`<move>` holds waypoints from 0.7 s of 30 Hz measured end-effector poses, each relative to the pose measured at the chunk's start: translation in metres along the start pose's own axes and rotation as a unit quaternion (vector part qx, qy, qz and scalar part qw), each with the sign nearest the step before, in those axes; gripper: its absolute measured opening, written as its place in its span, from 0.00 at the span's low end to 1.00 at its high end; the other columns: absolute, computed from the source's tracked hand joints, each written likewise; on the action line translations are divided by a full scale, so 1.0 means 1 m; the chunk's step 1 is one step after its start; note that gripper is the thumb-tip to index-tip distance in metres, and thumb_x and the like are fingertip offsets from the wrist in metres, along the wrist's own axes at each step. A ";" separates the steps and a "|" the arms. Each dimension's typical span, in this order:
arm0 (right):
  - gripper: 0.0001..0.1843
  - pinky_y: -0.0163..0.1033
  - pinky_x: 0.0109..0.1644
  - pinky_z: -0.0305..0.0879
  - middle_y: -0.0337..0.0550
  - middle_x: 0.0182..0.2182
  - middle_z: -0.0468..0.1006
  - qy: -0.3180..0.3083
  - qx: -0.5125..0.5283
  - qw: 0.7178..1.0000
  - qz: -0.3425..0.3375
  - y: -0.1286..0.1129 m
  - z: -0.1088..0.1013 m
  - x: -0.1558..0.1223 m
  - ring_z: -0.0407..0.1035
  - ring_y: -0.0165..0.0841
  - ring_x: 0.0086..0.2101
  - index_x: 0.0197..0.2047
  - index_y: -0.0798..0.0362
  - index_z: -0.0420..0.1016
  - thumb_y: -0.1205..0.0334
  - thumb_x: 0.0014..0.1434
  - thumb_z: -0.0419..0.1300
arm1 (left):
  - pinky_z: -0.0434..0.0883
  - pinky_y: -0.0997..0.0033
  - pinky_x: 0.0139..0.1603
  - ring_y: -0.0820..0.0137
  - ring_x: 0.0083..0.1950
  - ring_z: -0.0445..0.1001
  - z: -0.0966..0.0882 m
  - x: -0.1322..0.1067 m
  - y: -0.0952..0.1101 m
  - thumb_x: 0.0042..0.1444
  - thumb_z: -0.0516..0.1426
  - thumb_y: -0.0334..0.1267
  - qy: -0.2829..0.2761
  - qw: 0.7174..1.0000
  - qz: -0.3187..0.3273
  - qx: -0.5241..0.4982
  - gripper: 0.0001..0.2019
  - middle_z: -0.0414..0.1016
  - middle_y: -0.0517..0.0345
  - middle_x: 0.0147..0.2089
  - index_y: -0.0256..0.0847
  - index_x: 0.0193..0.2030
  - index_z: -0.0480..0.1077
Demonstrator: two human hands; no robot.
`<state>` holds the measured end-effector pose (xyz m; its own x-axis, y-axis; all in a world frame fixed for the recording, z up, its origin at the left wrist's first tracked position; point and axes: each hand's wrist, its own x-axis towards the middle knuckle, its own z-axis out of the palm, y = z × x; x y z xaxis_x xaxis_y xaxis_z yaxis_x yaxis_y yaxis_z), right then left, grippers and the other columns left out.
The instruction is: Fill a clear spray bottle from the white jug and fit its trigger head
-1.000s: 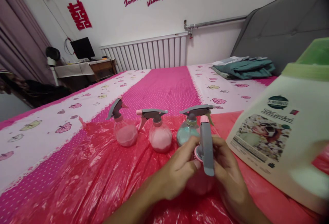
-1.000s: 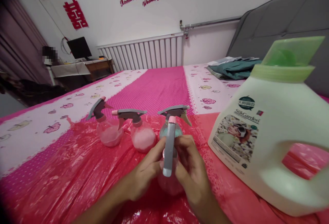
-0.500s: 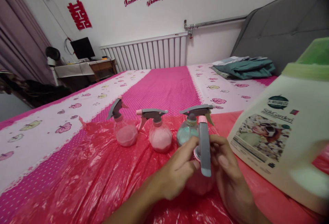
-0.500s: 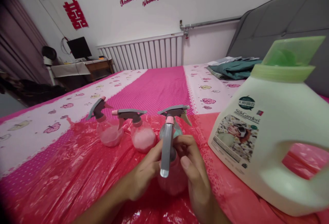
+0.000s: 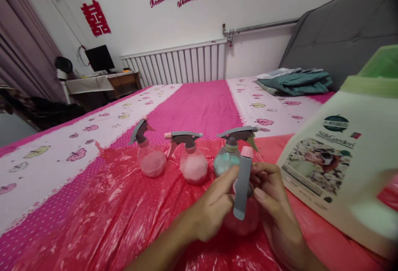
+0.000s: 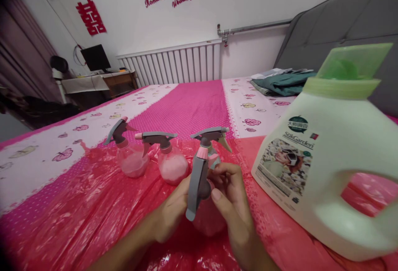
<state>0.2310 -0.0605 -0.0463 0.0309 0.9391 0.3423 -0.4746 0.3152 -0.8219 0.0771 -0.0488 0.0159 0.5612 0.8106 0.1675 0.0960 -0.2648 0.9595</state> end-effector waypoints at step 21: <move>0.07 0.31 0.50 0.69 0.34 0.45 0.75 0.000 -0.025 0.999 -0.031 0.001 -0.002 0.004 0.72 0.29 0.46 0.48 0.36 0.76 0.58 0.68 0.65 | 0.70 0.57 0.59 0.60 0.52 0.69 0.001 0.004 -0.011 0.69 0.57 0.58 -0.001 0.999 0.037 -0.016 0.21 0.72 0.52 0.50 0.42 0.55 0.71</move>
<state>0.2324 -0.0563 -0.0463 0.0598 0.9174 0.3935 -0.4275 0.3797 -0.8204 0.0790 -0.0435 0.0057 0.5680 0.7882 0.2368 0.0289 -0.3066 0.9514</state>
